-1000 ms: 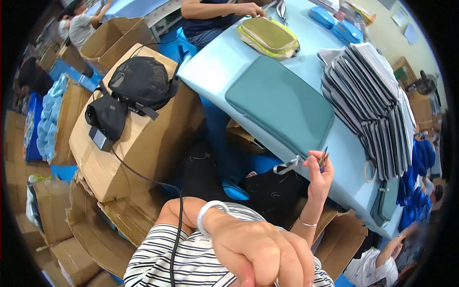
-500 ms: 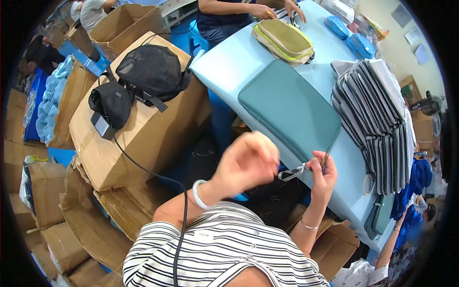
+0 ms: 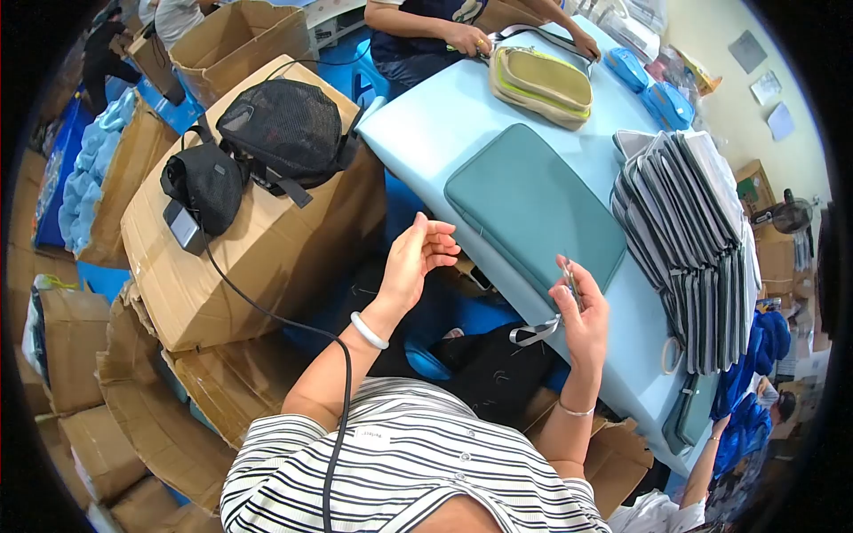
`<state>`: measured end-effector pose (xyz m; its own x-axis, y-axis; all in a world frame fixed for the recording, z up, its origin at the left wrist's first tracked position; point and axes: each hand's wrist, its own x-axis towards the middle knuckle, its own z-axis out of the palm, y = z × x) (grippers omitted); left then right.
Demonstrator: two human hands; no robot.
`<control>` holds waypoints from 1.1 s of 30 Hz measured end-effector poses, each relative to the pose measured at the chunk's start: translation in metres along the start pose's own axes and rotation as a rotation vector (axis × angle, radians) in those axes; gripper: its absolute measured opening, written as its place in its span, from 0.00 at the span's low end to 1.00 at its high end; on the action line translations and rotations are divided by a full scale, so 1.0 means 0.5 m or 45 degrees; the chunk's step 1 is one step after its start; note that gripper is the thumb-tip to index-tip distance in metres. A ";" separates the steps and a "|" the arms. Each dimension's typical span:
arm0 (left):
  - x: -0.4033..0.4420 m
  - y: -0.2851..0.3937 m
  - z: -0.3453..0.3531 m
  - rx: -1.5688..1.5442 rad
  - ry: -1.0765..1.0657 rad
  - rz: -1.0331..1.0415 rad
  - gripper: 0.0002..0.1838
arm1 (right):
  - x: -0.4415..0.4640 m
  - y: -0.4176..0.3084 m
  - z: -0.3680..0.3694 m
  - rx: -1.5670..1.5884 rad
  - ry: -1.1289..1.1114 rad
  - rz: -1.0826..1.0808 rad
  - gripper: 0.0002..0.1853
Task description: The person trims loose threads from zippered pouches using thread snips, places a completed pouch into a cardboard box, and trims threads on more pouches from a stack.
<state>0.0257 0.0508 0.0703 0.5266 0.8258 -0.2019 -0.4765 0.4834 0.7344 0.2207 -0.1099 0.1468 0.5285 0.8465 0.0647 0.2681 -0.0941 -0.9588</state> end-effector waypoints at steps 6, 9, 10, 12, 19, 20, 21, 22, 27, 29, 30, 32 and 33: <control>0.036 -0.036 0.015 0.443 -0.031 0.134 0.15 | 0.041 -0.045 0.037 -0.305 -0.079 -0.116 0.20; 0.042 -0.042 0.032 0.666 -0.037 0.192 0.19 | 0.065 -0.062 0.055 -0.634 -0.080 -0.311 0.18; 0.041 -0.036 0.037 0.726 -0.015 0.148 0.20 | 0.071 -0.067 0.062 -0.770 -0.078 -0.397 0.17; 0.031 -0.006 0.050 0.860 -0.033 0.071 0.16 | 0.082 -0.071 0.076 -0.983 -0.077 -0.547 0.16; 0.033 -0.005 0.039 1.177 -0.079 0.527 0.07 | 0.108 -0.066 0.106 -1.272 -0.081 -0.811 0.14; 0.035 -0.003 0.036 1.166 -0.119 0.535 0.06 | 0.111 -0.065 0.107 -1.293 -0.087 -0.836 0.14; 0.039 -0.001 0.034 1.154 -0.161 0.543 0.06 | 0.112 -0.068 0.109 -1.307 -0.096 -0.824 0.14; 0.043 0.001 0.032 1.143 -0.202 0.552 0.06 | 0.113 -0.073 0.111 -1.320 -0.105 -0.813 0.13; 0.074 -0.042 -0.011 0.484 -0.393 0.244 0.04 | 0.118 -0.074 0.113 -1.334 -0.137 -0.785 0.12; 0.079 -0.049 -0.018 0.367 -0.436 0.219 0.04 | 0.117 -0.069 0.112 -1.315 -0.162 -0.758 0.11; 0.080 -0.051 -0.019 0.329 -0.447 0.211 0.04 | 0.118 -0.068 0.112 -1.312 -0.162 -0.764 0.11; 0.082 -0.054 -0.021 0.294 -0.456 0.201 0.04 | 0.118 -0.066 0.110 -1.304 -0.163 -0.776 0.12; 0.083 -0.054 -0.021 0.297 -0.456 0.197 0.04 | 0.118 -0.067 0.110 -1.317 -0.170 -0.781 0.11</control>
<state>0.0530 0.0753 0.0352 0.6915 0.7109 0.1288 -0.4194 0.2498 0.8728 0.1984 -0.0282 0.1673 0.0166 0.9390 0.3435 0.9948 0.0190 -0.1000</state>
